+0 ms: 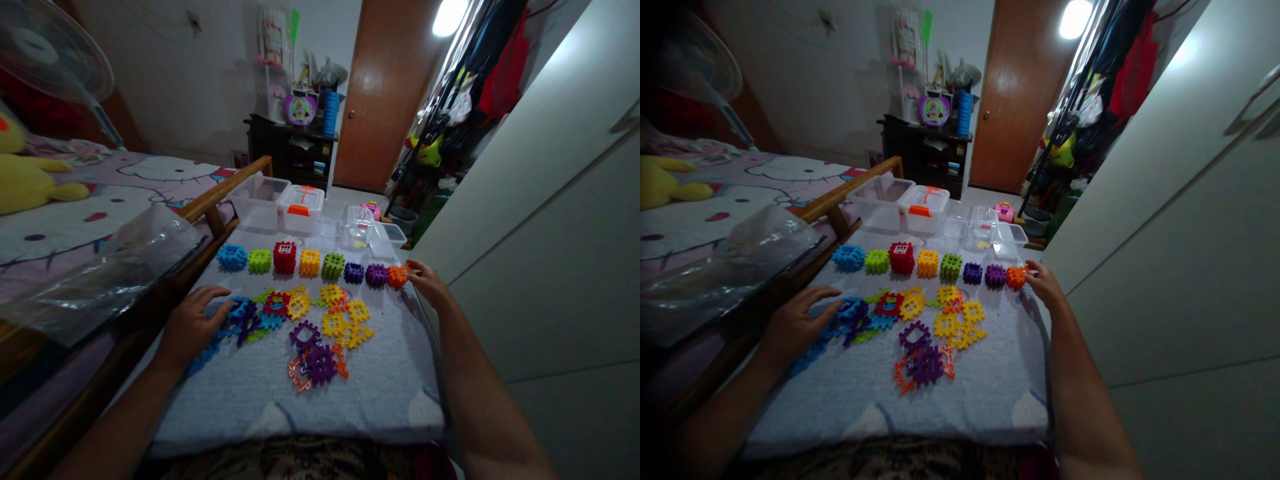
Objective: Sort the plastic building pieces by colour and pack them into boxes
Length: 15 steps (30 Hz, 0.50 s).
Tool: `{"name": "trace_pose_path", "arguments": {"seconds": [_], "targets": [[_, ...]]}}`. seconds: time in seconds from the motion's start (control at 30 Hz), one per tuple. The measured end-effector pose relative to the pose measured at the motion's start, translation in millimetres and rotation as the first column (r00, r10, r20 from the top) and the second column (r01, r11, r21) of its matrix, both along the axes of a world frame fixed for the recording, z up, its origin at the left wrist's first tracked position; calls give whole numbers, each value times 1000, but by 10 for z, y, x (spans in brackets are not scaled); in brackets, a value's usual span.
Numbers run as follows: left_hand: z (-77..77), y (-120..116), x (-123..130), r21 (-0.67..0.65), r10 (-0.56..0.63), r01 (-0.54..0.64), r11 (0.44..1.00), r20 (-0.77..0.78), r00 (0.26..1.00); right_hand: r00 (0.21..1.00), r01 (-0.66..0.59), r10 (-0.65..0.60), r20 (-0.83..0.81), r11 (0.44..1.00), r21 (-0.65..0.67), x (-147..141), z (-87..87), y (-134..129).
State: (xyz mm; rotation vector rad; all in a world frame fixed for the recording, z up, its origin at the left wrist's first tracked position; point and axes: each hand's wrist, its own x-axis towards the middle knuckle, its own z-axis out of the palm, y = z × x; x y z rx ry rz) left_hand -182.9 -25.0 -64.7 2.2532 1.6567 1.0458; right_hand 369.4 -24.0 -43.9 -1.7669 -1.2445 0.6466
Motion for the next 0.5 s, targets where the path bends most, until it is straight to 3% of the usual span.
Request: {"name": "trace_pose_path", "arguments": {"seconds": [0.27, 0.5], "targets": [[77, -36, 27, -3, 9, -9, 1000, 12, 1000, 973, -50, 68, 222, 995, -86, 74, 9, -58], [77, -43, 14, -15, 25, -24, 1000, 12, 1000, 789, -127, 228, 571, 969, -210, 110, 11, -23]]}}
